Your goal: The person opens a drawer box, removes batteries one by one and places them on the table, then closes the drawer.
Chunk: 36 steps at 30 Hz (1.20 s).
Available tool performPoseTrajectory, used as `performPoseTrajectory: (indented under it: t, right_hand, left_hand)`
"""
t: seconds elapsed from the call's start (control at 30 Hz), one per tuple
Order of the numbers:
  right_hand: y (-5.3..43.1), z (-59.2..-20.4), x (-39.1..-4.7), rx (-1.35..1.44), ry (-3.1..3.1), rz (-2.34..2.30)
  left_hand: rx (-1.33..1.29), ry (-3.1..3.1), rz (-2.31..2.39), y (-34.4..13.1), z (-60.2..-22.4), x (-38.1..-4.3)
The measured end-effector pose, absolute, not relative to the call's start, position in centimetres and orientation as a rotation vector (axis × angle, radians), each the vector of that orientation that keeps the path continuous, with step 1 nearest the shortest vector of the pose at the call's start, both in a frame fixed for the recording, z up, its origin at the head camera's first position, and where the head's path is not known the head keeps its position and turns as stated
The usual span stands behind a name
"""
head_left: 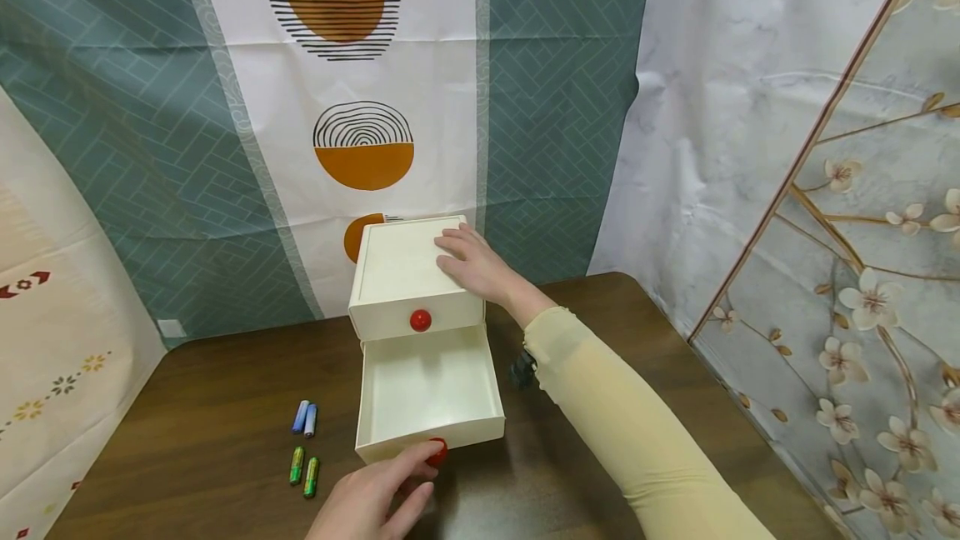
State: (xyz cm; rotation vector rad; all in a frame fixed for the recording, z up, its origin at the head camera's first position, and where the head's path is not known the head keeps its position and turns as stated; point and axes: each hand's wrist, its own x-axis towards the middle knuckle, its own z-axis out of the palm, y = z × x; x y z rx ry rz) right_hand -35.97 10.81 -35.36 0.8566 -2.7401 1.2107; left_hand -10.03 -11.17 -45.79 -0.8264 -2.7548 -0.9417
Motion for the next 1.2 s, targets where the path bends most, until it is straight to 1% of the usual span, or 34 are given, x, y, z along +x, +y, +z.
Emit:
performPoseTrajectory:
  t: [0.67, 1.2]
  right_hand:
    - [10.9, -35.4, -36.0, 0.851, -2.736, 1.216]
    - [10.8, -35.3, -35.8, 0.842, -2.738, 1.234]
  left_hand:
    - [-0.786, -2.794, -0.852, -10.4, -45.9, -11.0]
    - [-0.812, -2.601, -0.758, -10.0, -46.8, -11.6]
